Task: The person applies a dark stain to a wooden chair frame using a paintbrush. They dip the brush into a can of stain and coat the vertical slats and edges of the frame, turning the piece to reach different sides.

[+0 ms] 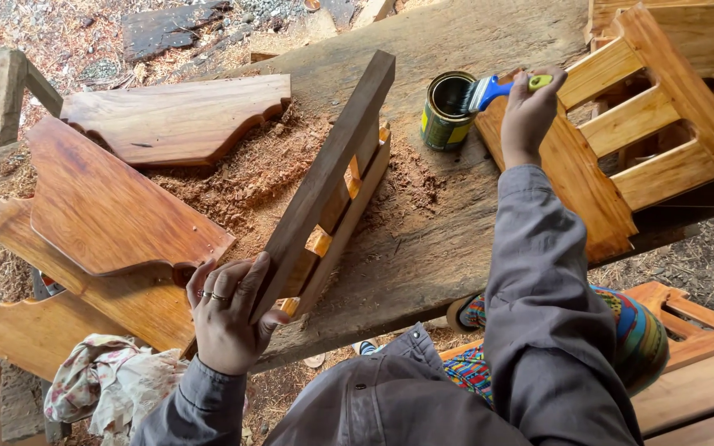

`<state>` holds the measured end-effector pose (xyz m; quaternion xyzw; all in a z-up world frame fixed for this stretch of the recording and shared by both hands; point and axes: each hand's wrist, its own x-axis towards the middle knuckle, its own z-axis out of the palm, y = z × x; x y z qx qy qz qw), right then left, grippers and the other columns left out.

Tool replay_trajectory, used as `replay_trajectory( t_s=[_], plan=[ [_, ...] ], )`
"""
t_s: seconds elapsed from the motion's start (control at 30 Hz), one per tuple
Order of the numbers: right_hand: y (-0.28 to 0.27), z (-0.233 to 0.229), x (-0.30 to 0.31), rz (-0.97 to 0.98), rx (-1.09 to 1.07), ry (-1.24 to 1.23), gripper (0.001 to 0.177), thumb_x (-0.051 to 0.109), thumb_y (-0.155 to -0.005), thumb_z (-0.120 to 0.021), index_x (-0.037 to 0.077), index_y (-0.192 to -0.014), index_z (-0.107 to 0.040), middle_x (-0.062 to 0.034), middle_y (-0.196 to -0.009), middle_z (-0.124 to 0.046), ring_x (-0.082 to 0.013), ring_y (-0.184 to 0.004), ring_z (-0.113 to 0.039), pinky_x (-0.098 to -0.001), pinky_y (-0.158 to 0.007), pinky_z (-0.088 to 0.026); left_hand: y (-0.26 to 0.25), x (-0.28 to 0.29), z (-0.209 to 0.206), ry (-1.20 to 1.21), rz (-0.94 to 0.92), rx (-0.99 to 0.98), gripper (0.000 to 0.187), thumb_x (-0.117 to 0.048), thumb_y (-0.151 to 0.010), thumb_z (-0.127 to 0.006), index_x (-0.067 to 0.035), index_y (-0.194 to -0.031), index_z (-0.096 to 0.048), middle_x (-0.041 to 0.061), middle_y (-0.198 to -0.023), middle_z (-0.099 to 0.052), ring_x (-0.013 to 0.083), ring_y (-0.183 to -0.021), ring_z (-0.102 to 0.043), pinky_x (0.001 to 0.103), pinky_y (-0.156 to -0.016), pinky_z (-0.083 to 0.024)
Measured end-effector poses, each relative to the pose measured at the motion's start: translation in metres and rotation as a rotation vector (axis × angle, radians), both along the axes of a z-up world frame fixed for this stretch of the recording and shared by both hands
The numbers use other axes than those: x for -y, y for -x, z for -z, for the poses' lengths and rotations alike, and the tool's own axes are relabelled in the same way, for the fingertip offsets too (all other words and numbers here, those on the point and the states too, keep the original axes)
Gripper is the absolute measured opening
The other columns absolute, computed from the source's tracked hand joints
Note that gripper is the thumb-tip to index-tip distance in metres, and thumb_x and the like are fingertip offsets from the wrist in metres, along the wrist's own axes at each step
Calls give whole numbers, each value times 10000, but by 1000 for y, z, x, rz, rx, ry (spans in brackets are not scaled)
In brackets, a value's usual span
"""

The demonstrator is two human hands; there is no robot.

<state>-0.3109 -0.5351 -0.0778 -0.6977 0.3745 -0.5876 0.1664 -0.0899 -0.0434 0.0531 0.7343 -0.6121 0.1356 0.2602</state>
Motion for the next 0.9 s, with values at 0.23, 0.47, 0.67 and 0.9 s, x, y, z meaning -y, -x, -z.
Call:
replay_trajectory(
  t_s=[0.23,0.47,0.67,0.9],
  plan=[
    [-12,-13,5,64,-260,-9,154,156,-1104,-546,104,-1119,-401,-206,-873,-724,-405,-686,-720,-459,-487,-509,-1,-2,1,-13,-7,0,794,-710,-938,-362,-115,-1390,-629,78,-1197,-654,278,-1091,-648,543,-1103,-400],
    [-11,-9,4,125,-371,83,152,150,-1101,-553,92,-1149,-421,-192,-777,-738,-450,-607,-677,-506,-443,-419,-2,-2,1,-15,6,-6,800,-713,-943,-351,-114,-1401,-620,72,-1198,-646,277,-1099,-649,540,-1098,-407],
    [-8,-13,5,174,-180,95,139,151,-1104,-541,108,-1167,-425,-145,-812,-713,-350,-643,-714,-416,-503,-505,-2,-1,0,4,12,-5,782,-700,-944,-360,-103,-1363,-645,82,-1185,-664,278,-1079,-656,536,-1098,-411],
    [1,50,-24,279,1274,-790,218,218,-975,-576,18,-889,-566,-225,-819,-732,-318,-585,-725,-450,-535,-670,-6,-1,2,52,28,20,747,-630,-1004,-292,-65,-1317,-667,109,-1168,-676,270,-1044,-670,536,-1117,-426]
  ],
)
